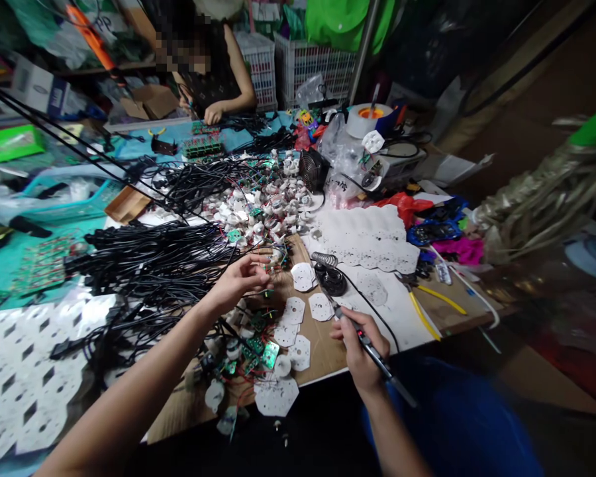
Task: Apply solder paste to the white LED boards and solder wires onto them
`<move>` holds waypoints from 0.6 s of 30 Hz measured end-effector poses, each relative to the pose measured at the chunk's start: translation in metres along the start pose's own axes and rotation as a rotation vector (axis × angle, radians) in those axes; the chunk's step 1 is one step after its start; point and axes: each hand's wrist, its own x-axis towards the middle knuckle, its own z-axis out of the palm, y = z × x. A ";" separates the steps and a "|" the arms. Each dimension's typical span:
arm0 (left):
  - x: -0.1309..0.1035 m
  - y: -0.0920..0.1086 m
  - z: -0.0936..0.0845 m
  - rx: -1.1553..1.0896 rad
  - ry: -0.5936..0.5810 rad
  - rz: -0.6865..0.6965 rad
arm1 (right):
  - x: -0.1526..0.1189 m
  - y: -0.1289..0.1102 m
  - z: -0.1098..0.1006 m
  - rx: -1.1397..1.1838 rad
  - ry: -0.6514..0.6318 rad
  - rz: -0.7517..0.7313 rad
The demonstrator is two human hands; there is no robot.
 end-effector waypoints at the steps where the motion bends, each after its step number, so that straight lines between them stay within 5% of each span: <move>1: 0.001 0.000 0.001 -0.013 -0.056 -0.027 | 0.000 0.000 0.000 -0.001 0.002 0.003; 5: 0.007 0.011 0.003 0.005 -0.322 -0.112 | -0.002 0.001 0.001 -0.006 -0.006 0.000; 7: 0.009 0.020 0.006 0.002 -0.365 -0.114 | -0.003 0.001 0.001 -0.005 -0.014 -0.011; 13: 0.028 0.022 0.020 0.102 -0.234 -0.031 | -0.002 0.000 0.004 0.008 -0.014 0.004; 18: 0.043 0.010 0.033 0.707 -0.085 0.017 | -0.002 -0.002 0.006 0.000 -0.008 -0.002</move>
